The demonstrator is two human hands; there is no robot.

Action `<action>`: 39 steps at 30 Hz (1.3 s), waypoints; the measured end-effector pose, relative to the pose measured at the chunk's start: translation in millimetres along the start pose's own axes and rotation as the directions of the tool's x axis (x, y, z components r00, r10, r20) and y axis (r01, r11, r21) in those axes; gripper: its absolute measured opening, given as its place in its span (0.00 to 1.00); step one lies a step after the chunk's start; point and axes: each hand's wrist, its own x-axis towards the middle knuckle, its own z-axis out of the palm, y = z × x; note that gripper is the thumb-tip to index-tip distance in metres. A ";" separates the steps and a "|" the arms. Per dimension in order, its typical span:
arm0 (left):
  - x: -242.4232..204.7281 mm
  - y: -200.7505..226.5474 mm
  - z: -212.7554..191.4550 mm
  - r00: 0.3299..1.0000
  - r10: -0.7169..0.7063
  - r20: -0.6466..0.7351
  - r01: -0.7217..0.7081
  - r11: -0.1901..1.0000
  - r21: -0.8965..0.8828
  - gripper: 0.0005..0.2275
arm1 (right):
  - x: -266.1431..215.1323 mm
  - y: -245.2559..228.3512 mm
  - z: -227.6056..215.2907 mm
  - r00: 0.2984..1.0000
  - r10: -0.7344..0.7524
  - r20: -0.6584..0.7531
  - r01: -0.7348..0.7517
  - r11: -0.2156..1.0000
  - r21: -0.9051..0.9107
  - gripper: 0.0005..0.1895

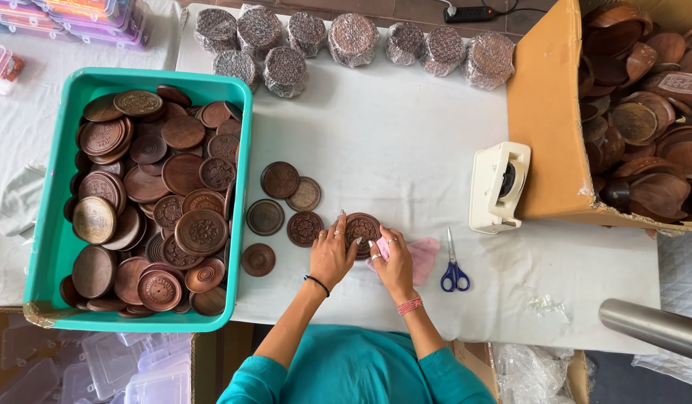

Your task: Cleaning and sorting wooden coasters using a cloth in a workshop setting.

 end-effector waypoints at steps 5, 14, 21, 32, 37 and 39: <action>-0.5 -0.9 2.3 1.000 0.029 -0.002 -0.029 1.000 0.006 0.33 | -2.2 1.7 -0.6 1.000 0.007 0.013 -0.006 0.993 -0.119 0.21; -20.5 1.0 22.8 0.986 0.002 -0.164 -0.022 0.992 -0.122 0.36 | 2.0 -11.6 -8.4 0.998 0.056 0.007 -0.054 0.988 -0.145 0.21; -30.3 5.9 10.8 0.988 0.077 -0.132 -0.088 0.993 -0.077 0.42 | -0.4 -12.2 -11.1 1.000 -0.005 0.021 0.007 0.997 -0.079 0.21; -16.2 3.2 15.9 0.984 0.134 -0.116 -0.146 0.984 -0.103 0.47 | -4.5 0.8 -5.0 0.995 -0.068 -0.072 0.066 0.997 -0.031 0.23; -5.4 26.9 -10.6 0.992 0.108 -0.058 -0.102 0.990 0.096 0.47 | -3.8 -1.9 -9.4 1.000 -0.005 0.012 0.005 0.999 -0.040 0.22; -3.0 25.9 -11.1 0.992 0.115 -0.044 -0.110 0.988 0.111 0.47 | -4.3 -1.0 -10.0 1.000 0.000 0.016 0.001 0.999 -0.039 0.22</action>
